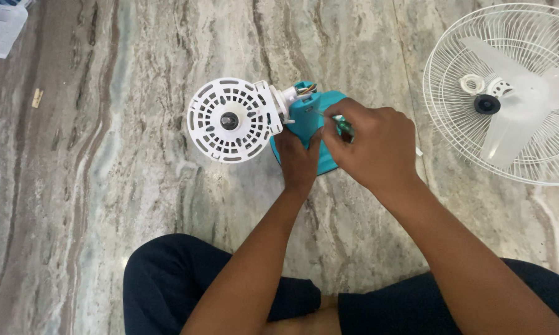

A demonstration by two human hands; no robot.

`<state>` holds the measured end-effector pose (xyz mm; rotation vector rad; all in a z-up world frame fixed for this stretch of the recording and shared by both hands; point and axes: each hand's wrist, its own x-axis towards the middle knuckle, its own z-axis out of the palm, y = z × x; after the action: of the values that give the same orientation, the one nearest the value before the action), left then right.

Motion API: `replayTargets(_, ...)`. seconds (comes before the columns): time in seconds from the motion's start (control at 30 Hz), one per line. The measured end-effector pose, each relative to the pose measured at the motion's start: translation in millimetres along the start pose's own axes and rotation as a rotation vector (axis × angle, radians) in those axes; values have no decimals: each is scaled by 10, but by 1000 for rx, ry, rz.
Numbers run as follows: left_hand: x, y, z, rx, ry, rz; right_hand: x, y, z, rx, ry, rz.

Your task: The person disassembles a teal and white LG fan by removing screws from the motor housing and base using a screwdriver. They separate the motor from the stand and continue to remove screws from the base.

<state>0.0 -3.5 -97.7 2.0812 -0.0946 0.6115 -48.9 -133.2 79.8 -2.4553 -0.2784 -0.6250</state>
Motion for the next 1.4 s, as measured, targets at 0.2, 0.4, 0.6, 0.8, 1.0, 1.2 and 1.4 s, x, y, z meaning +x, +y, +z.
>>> replayTargets(0.2, -11, 28, -64, 3, -44, -43, 92, 145, -99, -142, -351, 217)
replayTargets(0.4, 86, 114, -416, -115, -149, 35, 109, 298, -140, 232, -232, 176)
replayTargets(0.6, 294, 209, -390, -499, 75, -258, 77, 100, 7, 407, -113, 315)
replayTargets(0.8, 119, 31, -159, -456, 73, -120, -47, -137, 277, 373, 69, -137)
replayTargets(1.0, -6, -52, 178, -55, 40, 43, -144, -134, 415, 285, 176, 8)
replayTargets(1.2, 4, 209, 114, -115, 94, 102, -122, -20, 404, 261, 258, 59)
replayTargets(1.4, 77, 401, -39, -213, 69, 11, -129, -6, 397, 291, 291, 60)
